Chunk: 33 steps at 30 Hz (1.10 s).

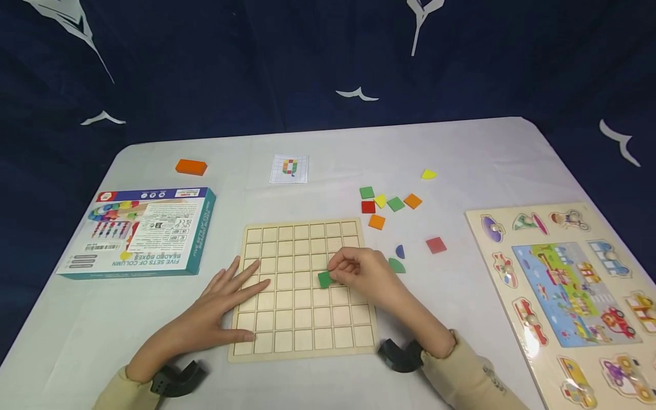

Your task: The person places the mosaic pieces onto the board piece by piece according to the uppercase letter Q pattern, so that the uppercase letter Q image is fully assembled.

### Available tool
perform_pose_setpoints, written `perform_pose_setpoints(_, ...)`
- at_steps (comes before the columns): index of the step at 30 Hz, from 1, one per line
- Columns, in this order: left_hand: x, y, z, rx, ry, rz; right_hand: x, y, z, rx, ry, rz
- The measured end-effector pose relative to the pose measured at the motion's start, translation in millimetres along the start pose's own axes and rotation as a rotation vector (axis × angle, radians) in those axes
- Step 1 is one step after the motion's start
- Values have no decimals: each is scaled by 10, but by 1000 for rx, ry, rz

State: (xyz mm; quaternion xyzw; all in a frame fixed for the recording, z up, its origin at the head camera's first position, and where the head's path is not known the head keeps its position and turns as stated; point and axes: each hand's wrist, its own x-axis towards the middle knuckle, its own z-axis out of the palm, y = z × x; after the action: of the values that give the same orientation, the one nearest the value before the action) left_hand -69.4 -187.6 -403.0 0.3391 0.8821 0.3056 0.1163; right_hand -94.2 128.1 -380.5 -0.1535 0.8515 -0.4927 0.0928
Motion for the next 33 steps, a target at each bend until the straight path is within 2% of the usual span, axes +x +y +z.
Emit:
perform_pose_setpoints(5, -3, -7, 6, 0, -2, -2, -25, -8, 10, -1, -25, 11)
perform_pose_setpoints(12, -5, -18, 13, 3, -4, 1, -35, 11, 60, -44, -106, -35)
perform_pose_setpoints(23, 6, -16, -5, 2, -1, 1, 0, 4, 95, -96, -134, -96)
perform_pose_setpoints(28, 7, -12, -11, -14, 8, 5, -1, -28, 57, -130, -94, -100)
perform_pose_setpoints(33, -4, -6, 3, -24, 7, 8, -18, -35, 80, -116, -97, -91)
